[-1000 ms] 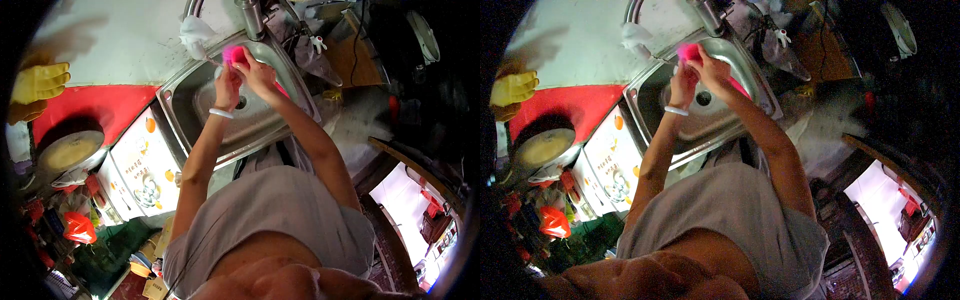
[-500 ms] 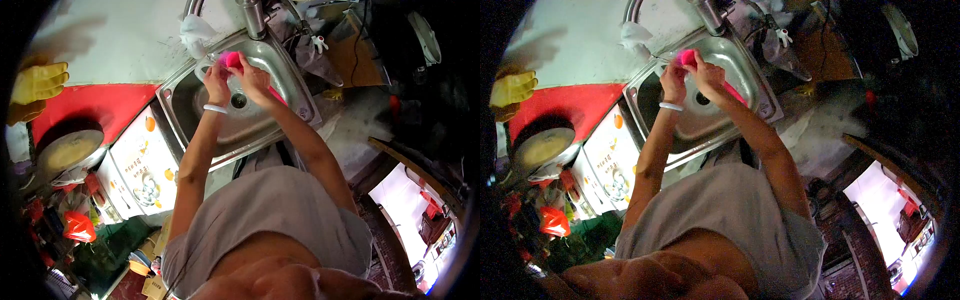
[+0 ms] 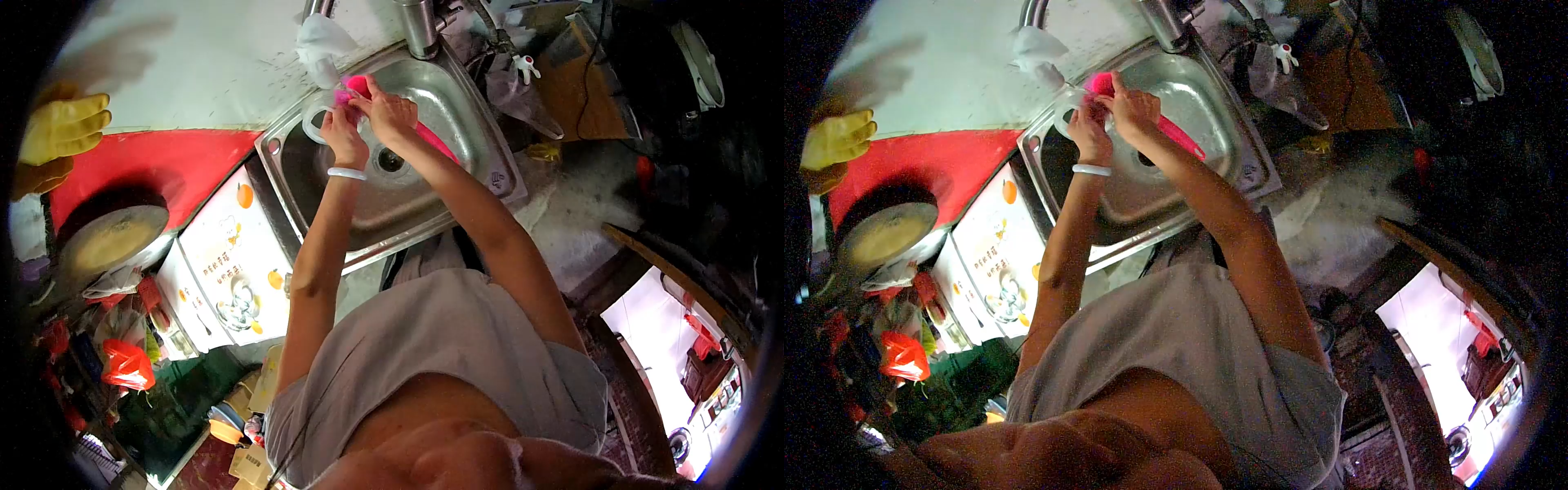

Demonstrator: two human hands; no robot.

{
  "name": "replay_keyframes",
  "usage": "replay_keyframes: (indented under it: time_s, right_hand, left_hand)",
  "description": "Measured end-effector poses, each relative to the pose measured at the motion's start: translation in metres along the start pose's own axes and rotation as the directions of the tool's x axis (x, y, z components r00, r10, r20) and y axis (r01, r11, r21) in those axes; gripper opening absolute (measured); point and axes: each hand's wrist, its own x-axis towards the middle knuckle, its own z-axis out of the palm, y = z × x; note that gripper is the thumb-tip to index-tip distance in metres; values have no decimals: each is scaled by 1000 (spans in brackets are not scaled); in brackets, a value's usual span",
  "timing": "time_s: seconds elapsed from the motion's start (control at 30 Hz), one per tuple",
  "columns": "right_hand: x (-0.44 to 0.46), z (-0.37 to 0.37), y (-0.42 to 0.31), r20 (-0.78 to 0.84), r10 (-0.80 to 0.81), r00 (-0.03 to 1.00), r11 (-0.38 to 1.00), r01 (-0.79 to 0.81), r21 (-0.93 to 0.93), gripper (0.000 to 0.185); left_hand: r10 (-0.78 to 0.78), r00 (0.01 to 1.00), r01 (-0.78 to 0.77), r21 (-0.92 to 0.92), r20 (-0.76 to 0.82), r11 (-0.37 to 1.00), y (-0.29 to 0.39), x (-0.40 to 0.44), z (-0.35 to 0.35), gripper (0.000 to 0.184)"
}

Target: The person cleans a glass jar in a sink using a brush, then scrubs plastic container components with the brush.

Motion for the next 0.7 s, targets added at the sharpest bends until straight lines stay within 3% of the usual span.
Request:
replay_keyframes:
  time_s: [0.2, 0.27, 0.3, 0.33, 0.37, 0.43, 0.47, 0.53, 0.63, 0.7]
  right_hand:
    - [0, -7, -6, 28, -9, 1000, 999, 8, 38, 62]
    - [3, -11, -11, 55, 24, 998, 999, -25, 24, 62]
    - [10, -8, -14, -2, -78, 997, 997, 78, 6, 63]
    - [12, -3, -14, -56, -174, 983, 985, 174, -13, 63]
    - [7, -5, -9, -52, -169, 984, 986, 169, -10, 63]
    - [11, -26, 12, 27, 3, 1000, 1000, -3, 5, 64]
    - [9, -31, 28, 24, 3, 1000, 1000, -4, 9, 63]
    - [6, -31, 50, 23, 1, 1000, 1000, -1, 27, 62]
    - [-5, -21, 70, -104, -55, 993, 993, 65, 97, 65]
    - [-13, -8, 76, -292, -57, 955, 929, 158, 334, 70]
  left_hand:
    - [-1, 1000, 1, -32, 4, 999, -8, -9, -9, 12]
    - [-110, 993, 113, 105, -40, 988, -17, -24, -4, 12]
    - [-47, 997, 51, 65, -66, 997, -32, -36, 6, 12]
    - [-82, 994, 85, 42, -68, 996, -32, -32, 5, 13]
    - [-121, 990, 122, 17, -73, 992, -32, -29, 4, 13]
    - [-241, 964, 242, 8, 113, 970, -10, -14, -7, 14]
    - [-167, 970, 165, 25, 175, 986, -9, -9, -15, 14]
    - [-174, 965, 180, -12, 195, 984, -7, -2, -15, 14]
    - [-221, 955, 234, -44, 198, 971, -2, -8, 1, 16]
    - [-249, 831, 280, 13, 496, 960, -18, 5, -17, 17]
